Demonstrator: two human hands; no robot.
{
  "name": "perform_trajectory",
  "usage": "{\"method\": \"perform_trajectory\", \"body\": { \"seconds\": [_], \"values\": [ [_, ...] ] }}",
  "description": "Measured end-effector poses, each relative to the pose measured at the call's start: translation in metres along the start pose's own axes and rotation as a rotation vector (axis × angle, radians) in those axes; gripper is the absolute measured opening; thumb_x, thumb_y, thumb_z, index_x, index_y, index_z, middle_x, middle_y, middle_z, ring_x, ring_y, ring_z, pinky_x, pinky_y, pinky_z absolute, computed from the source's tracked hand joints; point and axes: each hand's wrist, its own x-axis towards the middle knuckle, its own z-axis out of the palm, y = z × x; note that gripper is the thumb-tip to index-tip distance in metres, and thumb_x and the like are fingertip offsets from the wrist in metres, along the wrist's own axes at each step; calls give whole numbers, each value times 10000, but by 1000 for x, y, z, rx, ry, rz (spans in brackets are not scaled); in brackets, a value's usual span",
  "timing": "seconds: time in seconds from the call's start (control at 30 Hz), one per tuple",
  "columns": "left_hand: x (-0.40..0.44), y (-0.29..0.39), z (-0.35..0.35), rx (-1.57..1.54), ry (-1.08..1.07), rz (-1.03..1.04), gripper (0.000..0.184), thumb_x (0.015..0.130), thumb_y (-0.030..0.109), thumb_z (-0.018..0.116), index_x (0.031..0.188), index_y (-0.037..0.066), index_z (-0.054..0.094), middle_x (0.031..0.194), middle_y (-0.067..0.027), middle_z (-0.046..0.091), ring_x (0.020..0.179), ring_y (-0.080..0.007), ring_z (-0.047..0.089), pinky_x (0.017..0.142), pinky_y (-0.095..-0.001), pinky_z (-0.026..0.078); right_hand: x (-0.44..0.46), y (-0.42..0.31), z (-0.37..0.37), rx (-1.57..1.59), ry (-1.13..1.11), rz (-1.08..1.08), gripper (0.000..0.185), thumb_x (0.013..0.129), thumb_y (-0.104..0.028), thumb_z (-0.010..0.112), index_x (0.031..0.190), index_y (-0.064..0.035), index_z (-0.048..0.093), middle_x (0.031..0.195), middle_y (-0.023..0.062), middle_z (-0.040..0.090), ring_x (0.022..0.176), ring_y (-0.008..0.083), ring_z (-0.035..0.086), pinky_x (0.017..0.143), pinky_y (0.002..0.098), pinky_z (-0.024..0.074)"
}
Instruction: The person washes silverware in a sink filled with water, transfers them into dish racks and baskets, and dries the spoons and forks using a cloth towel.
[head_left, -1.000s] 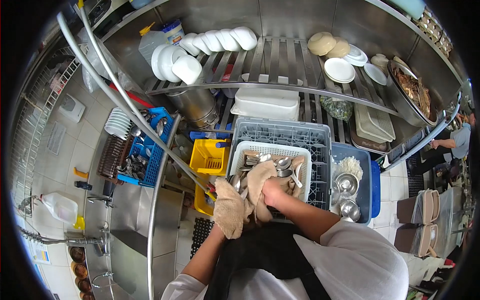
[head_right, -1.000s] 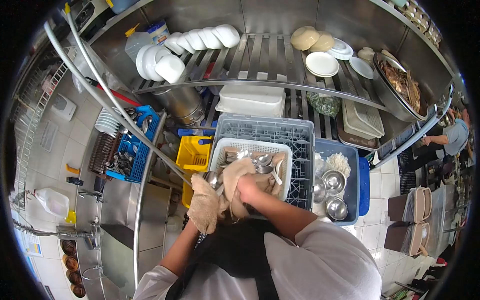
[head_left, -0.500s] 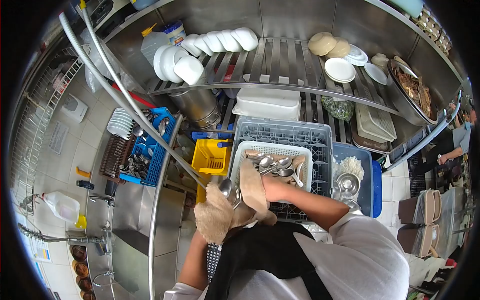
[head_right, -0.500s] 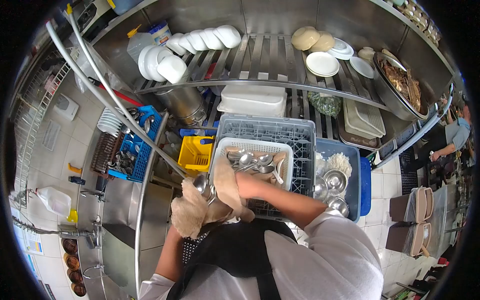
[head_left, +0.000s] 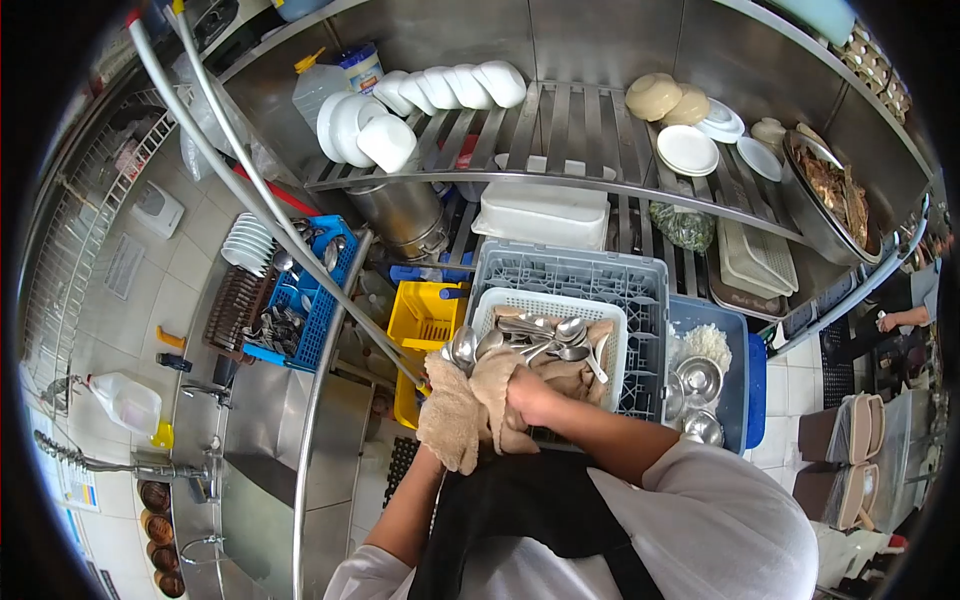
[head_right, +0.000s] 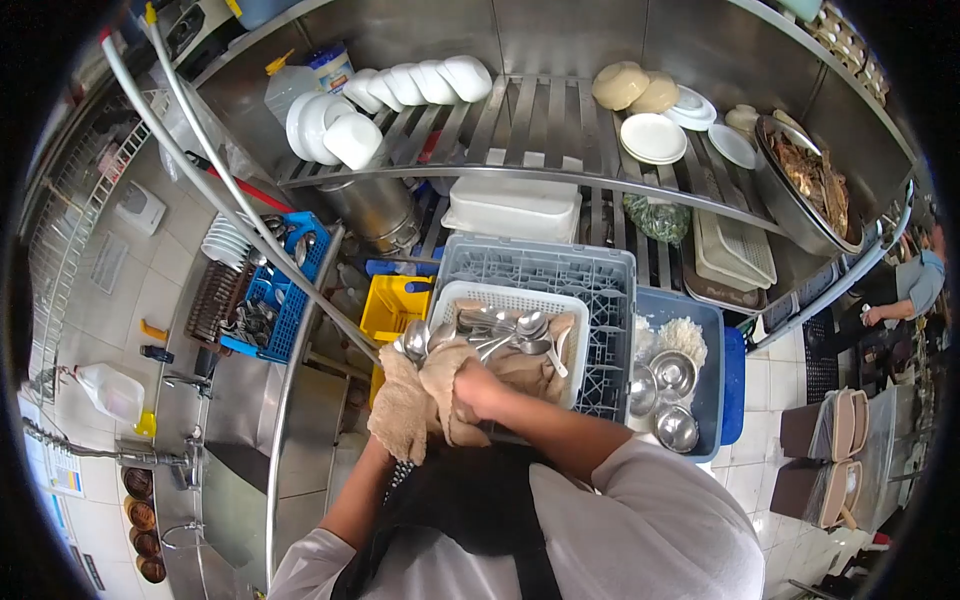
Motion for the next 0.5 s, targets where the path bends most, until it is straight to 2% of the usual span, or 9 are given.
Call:
{"method": "perform_trajectory", "body": {
  "seconds": [0.13, 0.2, 0.23, 0.27, 0.3, 0.33, 0.37, 0.43, 0.5],
  "values": [
    [2, 14, -14, 12, -38, 77, 301, 865, 272, 625, 1018, 32, 726, 945, -157, 731, 837, -340, 700, 806, -452, 544, 24, -1, -43, 431, 215, 87, 224, 953, -84, 605, 1165, -20, 640, 1151, 122, 675, 999, 212, 658, 811, 342, 547],
    [11, 22, -14, 72, -71, 113, 302, 869, 274, 622, 1015, 31, 727, 946, -158, 733, 839, -341, 702, 818, -449, 543, 17, 12, -45, 434, 225, 77, 243, 968, -102, 572, 1178, -7, 647, 1183, 135, 673, 1060, 242, 643, 881, 356, 525],
    [31, 42, -47, -2, -393, -121, 296, 891, 266, 599, 1010, 28, 728, 967, -188, 728, 911, -330, 700, 853, -428, 534, 6, 14, -44, -19, 100, -37, 272, 975, -123, 558, 1207, -7, 641, 1212, 134, 669, 1108, 249, 624, 935, 364, 500],
    [33, 36, -31, -2, -398, -123, 296, 891, 266, 599, 1010, 28, 728, 967, -188, 728, 911, -330, 700, 853, -428, 534, -7, 19, -42, -471, -29, -146, 302, 982, -143, 545, 1235, -6, 635, 1240, 133, 664, 1155, 255, 606, 989, 373, 475],
    [35, 26, -2, 14, -356, -112, 279, 905, 264, 603, 1016, 27, 701, 890, -184, 711, 822, -349, 696, 774, -445, 552, 6, 54, -50, -72, -6, -53, 346, 990, -174, 530, 1285, -14, 616, 1294, 126, 650, 1218, 251, 568, 1053, 368, 422],
    [38, 17, 19, 31, -311, -103, 265, 919, 261, 607, 1022, 27, 675, 813, -180, 693, 733, -368, 692, 695, -463, 569, 5, 51, -54, -72, -9, -48, 346, 990, -174, 530, 1285, -14, 616, 1294, 126, 650, 1218, 251, 568, 1053, 368, 422],
    [44, 9, 25, 103, -365, 11, 294, 927, 257, 602, 1094, 22, 661, 829, -212, 697, 817, -352, 707, 738, -452, 569, 3, 40, -59, -215, -17, -115, 336, 983, -174, 568, 1273, -11, 617, 1262, 114, 656, 1188, 236, 579, 1028, 360, 436],
    [38, 1, 33, 18, -440, -94, 330, 931, 266, 603, 1150, 23, 646, 927, -210, 704, 907, -339, 699, 800, -423, 563, 12, 34, -68, -350, -25, -178, 330, 975, -174, 607, 1260, -8, 618, 1231, 103, 663, 1158, 222, 590, 1004, 353, 451],
    [31, 0, 33, -115, -510, -221, 375, 936, 274, 601, 1212, 22, 627, 1054, -204, 697, 1017, -321, 681, 877, -390, 550, 25, 28, -79, -782, -165, -543, 314, 981, -190, 599, 1239, -14, 631, 1205, 75, 664, 1097, 191, 601, 953, 352, 480]
  ]
}}
